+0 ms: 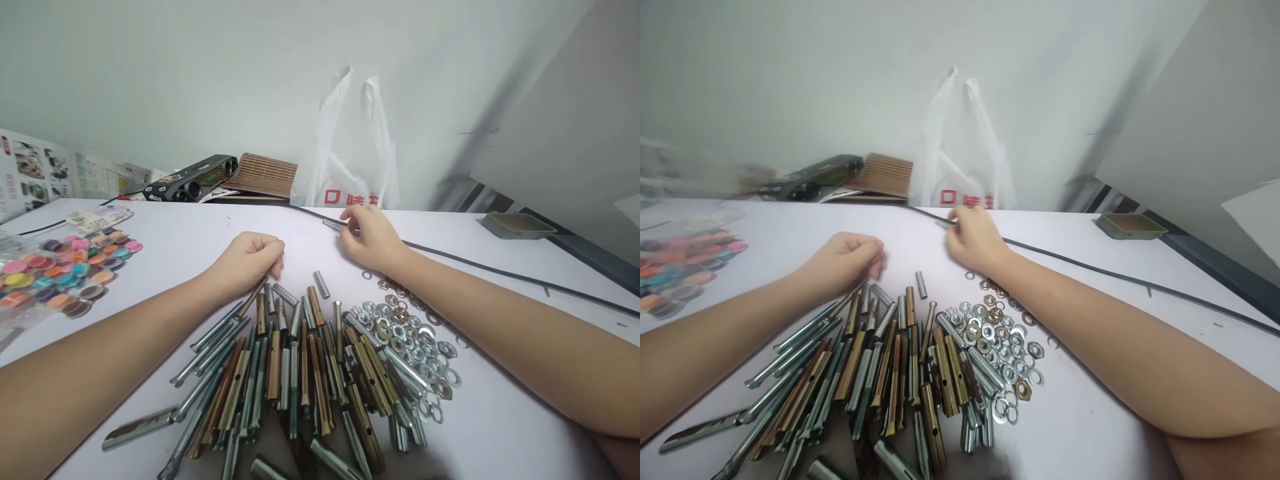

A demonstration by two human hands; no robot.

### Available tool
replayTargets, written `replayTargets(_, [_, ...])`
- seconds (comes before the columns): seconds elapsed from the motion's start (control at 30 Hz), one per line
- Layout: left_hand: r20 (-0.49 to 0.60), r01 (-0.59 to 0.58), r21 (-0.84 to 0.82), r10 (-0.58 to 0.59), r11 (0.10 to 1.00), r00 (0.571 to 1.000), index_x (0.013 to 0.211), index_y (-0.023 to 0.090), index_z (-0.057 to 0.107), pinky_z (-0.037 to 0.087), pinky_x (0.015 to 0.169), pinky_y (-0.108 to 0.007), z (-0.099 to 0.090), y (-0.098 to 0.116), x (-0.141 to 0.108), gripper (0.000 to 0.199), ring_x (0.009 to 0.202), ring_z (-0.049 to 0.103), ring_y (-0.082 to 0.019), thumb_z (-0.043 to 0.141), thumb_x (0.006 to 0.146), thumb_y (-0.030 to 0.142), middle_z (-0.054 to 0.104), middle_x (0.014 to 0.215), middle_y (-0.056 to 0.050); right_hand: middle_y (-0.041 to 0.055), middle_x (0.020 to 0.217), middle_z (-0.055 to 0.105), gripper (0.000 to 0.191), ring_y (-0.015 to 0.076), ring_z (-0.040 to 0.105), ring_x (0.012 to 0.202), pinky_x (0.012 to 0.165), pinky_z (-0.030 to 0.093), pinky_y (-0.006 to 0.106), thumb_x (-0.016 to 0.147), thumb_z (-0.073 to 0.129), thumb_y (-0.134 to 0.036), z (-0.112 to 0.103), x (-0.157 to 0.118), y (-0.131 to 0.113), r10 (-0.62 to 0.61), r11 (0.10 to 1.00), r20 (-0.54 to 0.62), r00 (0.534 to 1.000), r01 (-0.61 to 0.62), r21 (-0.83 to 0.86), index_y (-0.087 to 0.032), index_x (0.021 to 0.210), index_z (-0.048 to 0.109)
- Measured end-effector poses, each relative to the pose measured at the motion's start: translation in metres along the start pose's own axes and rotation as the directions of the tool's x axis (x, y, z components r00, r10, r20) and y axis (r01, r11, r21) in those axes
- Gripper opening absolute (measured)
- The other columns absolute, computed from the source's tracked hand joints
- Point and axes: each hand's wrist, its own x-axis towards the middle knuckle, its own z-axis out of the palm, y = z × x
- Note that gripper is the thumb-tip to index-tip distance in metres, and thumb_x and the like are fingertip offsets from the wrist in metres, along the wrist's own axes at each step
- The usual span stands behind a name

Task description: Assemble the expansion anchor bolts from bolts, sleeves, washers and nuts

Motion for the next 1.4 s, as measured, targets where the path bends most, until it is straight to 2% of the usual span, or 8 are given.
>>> replayTargets(0.5, [-0.013, -0.02, -0.056, 0.019, 0.998, 1.0, 0.061, 0.014, 0.061, 0.035, 0.062, -0.021, 0.003, -0.007, 0.003, 0.039, 0.052, 0.045, -0.005, 0.053, 0.092, 0.036, 0.059, 0.056, 0.003, 0.0093, 0.085, 0.07, 0.032, 0.0319, 0.054, 0.096, 0.085, 0.041, 0.044, 0.081, 0.057, -0.022, 0.0, -0.001, -0.001, 0.002, 1.0, -0.004, 1.0, -0.002, 0.015, -0.014, 0.112, 0.058])
replayTargets(0.63, [-0.021, -0.017, -0.037, 0.016, 0.999, 1.0, 0.062, 0.013, 0.062, 0.037, 0.064, -0.022, 0.004, -0.002, 0.001, 0.037, 0.055, 0.05, -0.006, 0.054, 0.093, 0.034, 0.062, 0.058, 0.002, 0.0096, 0.088, 0.07, 0.035, 0.0323, 0.054, 0.097, 0.087, 0.04, 0.044, 0.08, 0.057, -0.022, -0.001, -0.001, -0.001, 0.012, 1.0, 0.002, 1.0, -0.012, 0.018, -0.014, 0.114, 0.058])
replayTargets(0.8, [0.004, -0.007, -0.041, 0.007, 0.999, 1.0, 0.062, 0.014, 0.061, 0.027, 0.048, -0.022, 0.004, 0.002, -0.003, 0.036, 0.042, 0.037, -0.004, 0.059, 0.091, 0.036, 0.051, 0.046, 0.003, 0.009, 0.088, 0.07, 0.035, 0.0321, 0.056, 0.098, 0.089, 0.039, 0.045, 0.081, 0.057, -0.022, -0.002, -0.001, -0.002, 0.009, 1.0, 0.005, 1.0, -0.009, 0.01, -0.014, 0.115, 0.058])
replayTargets(0.87, [0.042, -0.017, 0.006, 0.017, 1.0, 0.999, 0.065, 0.014, 0.063, 0.026, 0.046, -0.022, 0.005, 0.003, -0.004, 0.034, 0.041, 0.039, -0.004, 0.063, 0.088, 0.038, 0.053, 0.047, 0.003, 0.0086, 0.089, 0.07, 0.033, 0.0313, 0.057, 0.098, 0.09, 0.039, 0.045, 0.081, 0.056, -0.022, -0.004, -0.002, -0.003, -0.005, 1.0, 0.011, 1.0, 0.005, 0.007, -0.016, 0.114, 0.057])
replayTargets(0.97, [0.068, -0.087, 0.026, 0.085, 0.996, 0.994, 0.08, 0.013, 0.066, 0.043, 0.056, -0.021, 0.005, 0.001, -0.005, 0.019, 0.058, 0.06, -0.009, 0.071, 0.081, 0.031, 0.07, 0.068, -0.003, 0.0088, 0.088, 0.069, 0.031, 0.0309, 0.058, 0.099, 0.089, 0.04, 0.045, 0.082, 0.054, -0.022, -0.005, -0.003, -0.007, -0.025, 1.0, 0.008, 1.0, 0.025, 0.004, -0.017, 0.113, 0.056])
replayTargets(1.07, [0.075, -0.152, -0.016, 0.153, 0.988, 0.985, 0.1, 0.014, 0.063, 0.056, 0.075, -0.027, 0.006, -0.001, -0.005, 0.028, 0.088, 0.072, -0.016, 0.073, 0.076, 0.024, 0.078, 0.099, -0.009, 0.0094, 0.088, 0.069, 0.03, 0.0311, 0.059, 0.1, 0.09, 0.041, 0.045, 0.083, 0.054, -0.023, -0.006, -0.004, -0.008, -0.034, 0.999, 0.01, 0.999, 0.034, -0.002, -0.017, 0.113, 0.056])
replayTargets(1.23, [0.155, -0.276, 0.078, 0.262, 0.958, 0.953, 0.11, 0.015, 0.066, 0.055, 0.099, -0.036, 0.005, -0.002, -0.005, 0.036, 0.117, 0.067, -0.022, 0.071, 0.076, 0.023, 0.072, 0.123, -0.01, 0.01, 0.091, 0.069, 0.033, 0.029, 0.06, 0.095, 0.087, 0.043, 0.044, 0.083, 0.055, -0.021, -0.009, -0.006, -0.009, -0.023, 0.999, 0.035, 0.999, 0.024, -0.03, -0.016, 0.116, 0.058])
replayTargets(1.4, [0.243, -0.346, 0.206, 0.294, 0.916, 0.924, 0.116, 0.017, 0.073, 0.048, 0.108, -0.036, 0.006, -0.003, -0.004, 0.04, 0.116, 0.065, -0.021, 0.07, 0.077, 0.026, 0.071, 0.123, -0.007, 0.0111, 0.092, 0.07, 0.031, 0.0259, 0.06, 0.089, 0.088, 0.043, 0.043, 0.085, 0.055, -0.018, -0.011, -0.008, -0.012, -0.079, 0.996, 0.031, 0.996, 0.08, -0.027, -0.014, 0.115, 0.059])
